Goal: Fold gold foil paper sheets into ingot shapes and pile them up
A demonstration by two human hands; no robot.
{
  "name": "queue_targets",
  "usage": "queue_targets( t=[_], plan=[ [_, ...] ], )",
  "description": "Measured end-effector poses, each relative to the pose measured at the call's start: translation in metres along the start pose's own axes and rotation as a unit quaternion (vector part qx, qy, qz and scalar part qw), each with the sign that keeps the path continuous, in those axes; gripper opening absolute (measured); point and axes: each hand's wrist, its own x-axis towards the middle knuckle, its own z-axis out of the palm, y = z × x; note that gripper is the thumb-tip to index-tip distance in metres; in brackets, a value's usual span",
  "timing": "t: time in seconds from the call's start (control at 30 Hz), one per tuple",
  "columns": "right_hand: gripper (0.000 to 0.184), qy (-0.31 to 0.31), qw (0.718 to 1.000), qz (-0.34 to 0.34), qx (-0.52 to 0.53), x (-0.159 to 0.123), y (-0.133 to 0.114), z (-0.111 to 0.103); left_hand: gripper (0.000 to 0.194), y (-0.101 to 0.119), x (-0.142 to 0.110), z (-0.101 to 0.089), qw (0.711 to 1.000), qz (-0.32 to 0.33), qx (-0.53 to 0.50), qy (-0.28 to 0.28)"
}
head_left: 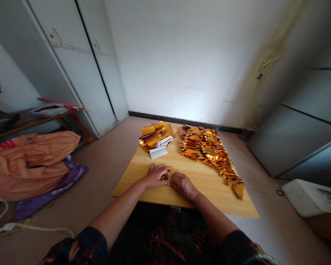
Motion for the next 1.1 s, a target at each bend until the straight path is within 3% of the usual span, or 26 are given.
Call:
queue_targets(
  t=[0.1,0.27,0.43,0.7,0.87,1.1],
  plan=[
    [0.022,-0.010,0.999,-0.003,0.050,0.003,-0.002,-0.003,0.060,0.003,-0.001,-0.002,1.000,-0.006,-0.006,-0.003],
    [0.017,-0.006,0.994,-0.007,0.104,0.002,0.000,-0.005,0.058,0.006,-0.002,-0.004,1.000,-0.011,-0.005,0.003],
    [0.010,-0.006,0.995,0.041,0.093,0.003,0.000,-0.003,0.059,0.006,-0.002,-0.003,1.000,-0.011,-0.002,-0.003],
    [0.011,-0.033,0.988,0.150,0.026,0.013,-0.005,-0.003,0.024,0.006,-0.003,-0.005,1.000,0.004,0.016,-0.010],
    [0.011,-0.079,0.976,0.202,-0.008,0.021,-0.006,-0.008,0.024,0.009,-0.003,-0.009,1.000,-0.006,0.013,-0.018],
    [0.010,-0.117,0.969,0.219,-0.019,0.032,-0.007,-0.015,0.014,0.011,-0.003,-0.010,0.999,-0.008,0.005,-0.031]
  ],
)
